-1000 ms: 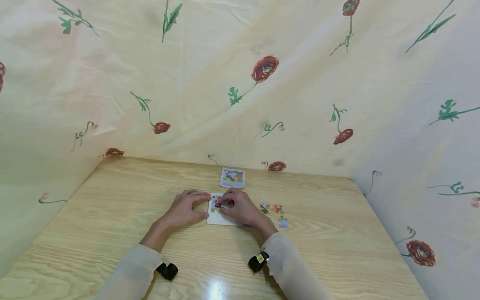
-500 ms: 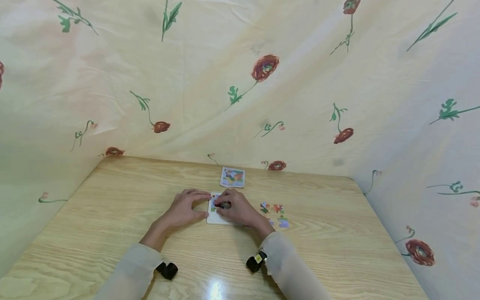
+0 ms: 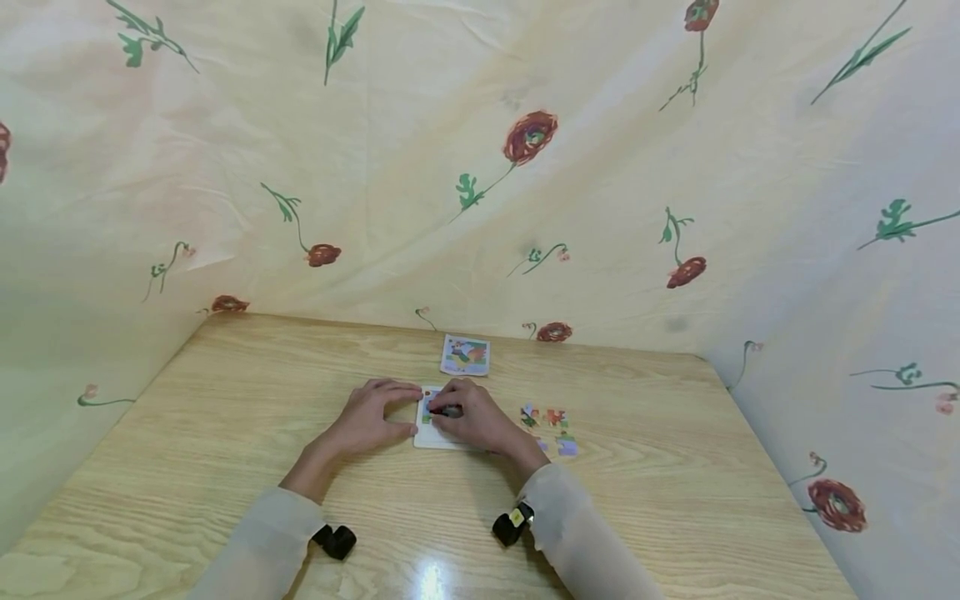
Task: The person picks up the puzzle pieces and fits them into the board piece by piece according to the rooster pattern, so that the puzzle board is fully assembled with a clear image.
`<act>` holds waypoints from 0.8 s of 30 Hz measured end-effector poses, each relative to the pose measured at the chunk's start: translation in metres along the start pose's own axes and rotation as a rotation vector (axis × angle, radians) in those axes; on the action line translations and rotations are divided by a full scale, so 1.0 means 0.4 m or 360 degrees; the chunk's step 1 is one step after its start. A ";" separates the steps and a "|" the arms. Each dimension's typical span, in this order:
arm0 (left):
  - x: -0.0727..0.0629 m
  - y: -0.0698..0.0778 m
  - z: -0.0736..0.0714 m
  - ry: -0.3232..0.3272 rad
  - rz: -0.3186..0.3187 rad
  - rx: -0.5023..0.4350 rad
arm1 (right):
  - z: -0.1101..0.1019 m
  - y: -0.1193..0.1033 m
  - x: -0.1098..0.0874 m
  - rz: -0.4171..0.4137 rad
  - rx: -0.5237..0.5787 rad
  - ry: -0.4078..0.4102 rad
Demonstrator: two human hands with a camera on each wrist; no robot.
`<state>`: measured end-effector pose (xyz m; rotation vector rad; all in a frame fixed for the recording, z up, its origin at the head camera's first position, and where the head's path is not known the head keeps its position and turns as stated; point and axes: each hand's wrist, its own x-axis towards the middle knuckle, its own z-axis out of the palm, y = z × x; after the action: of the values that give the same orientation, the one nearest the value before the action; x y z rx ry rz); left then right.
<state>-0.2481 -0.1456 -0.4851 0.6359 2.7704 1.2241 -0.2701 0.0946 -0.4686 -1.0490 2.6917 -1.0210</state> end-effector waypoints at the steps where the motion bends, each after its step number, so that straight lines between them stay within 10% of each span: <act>1: 0.000 -0.001 0.000 -0.0001 0.0002 0.0001 | 0.001 0.001 0.000 0.0000 -0.0004 0.0001; 24: 0.003 -0.006 0.001 -0.0001 -0.0004 0.0021 | 0.007 0.004 0.006 -0.0075 -0.0131 0.0031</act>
<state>-0.2497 -0.1463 -0.4871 0.6340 2.7799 1.2059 -0.2720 0.0921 -0.4715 -1.1269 2.7593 -0.9397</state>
